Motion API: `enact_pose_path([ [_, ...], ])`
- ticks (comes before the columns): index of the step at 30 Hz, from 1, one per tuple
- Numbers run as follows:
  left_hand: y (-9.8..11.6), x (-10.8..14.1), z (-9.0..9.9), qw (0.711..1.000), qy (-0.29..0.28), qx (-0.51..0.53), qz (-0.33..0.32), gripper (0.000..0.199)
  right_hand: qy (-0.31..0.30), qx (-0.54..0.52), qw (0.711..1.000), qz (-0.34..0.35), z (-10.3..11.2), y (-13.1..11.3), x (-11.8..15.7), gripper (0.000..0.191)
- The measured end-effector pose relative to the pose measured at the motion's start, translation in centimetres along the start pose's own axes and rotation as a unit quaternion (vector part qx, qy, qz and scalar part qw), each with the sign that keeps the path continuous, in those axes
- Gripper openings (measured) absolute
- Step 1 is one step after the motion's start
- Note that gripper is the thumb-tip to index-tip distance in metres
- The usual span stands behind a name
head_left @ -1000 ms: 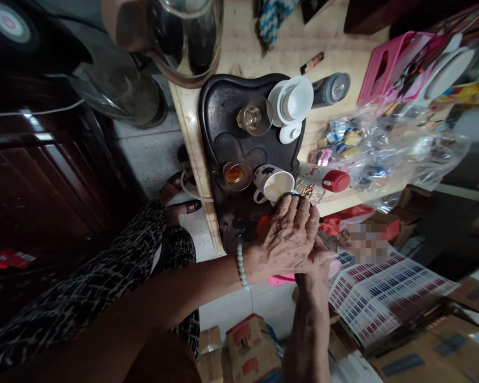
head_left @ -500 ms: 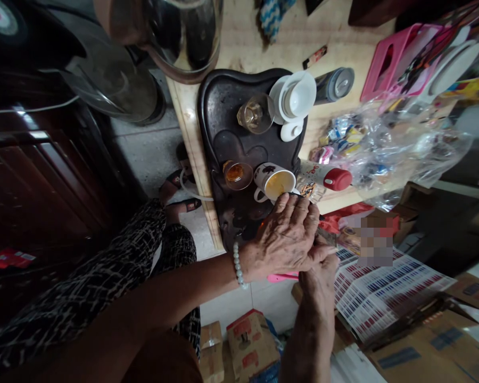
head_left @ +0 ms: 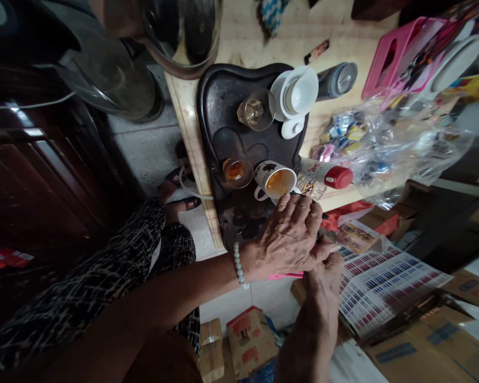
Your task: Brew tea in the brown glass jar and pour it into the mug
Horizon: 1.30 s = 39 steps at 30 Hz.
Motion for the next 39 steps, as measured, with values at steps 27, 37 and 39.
enact_pose_path([
  [27,-0.4,0.5,-0.6,0.999,0.053,0.009,0.005,0.077,0.004,0.142,0.99,0.001,0.7,-2.5,-0.5,0.039],
  [37,-0.9,1.1,-1.0,0.993,0.108,0.04,-0.002,0.074,0.006,0.212,0.975,0.067,0.9,-2.8,-0.1,0.045],
  [39,-1.0,1.1,-1.3,0.993,0.106,0.055,-0.002,0.074,0.005,0.234,0.969,0.083,1.0,-2.6,0.0,0.049],
])
Point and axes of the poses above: each hand's wrist, its own x-axis away from the middle knuckle, its own z-axis out of the back of the hand, y = z × x, the point moved 2 cm from there along -x, towards the middle knuckle, and after that the axes turned 12 degrees about -y, right-handed, at the moved point
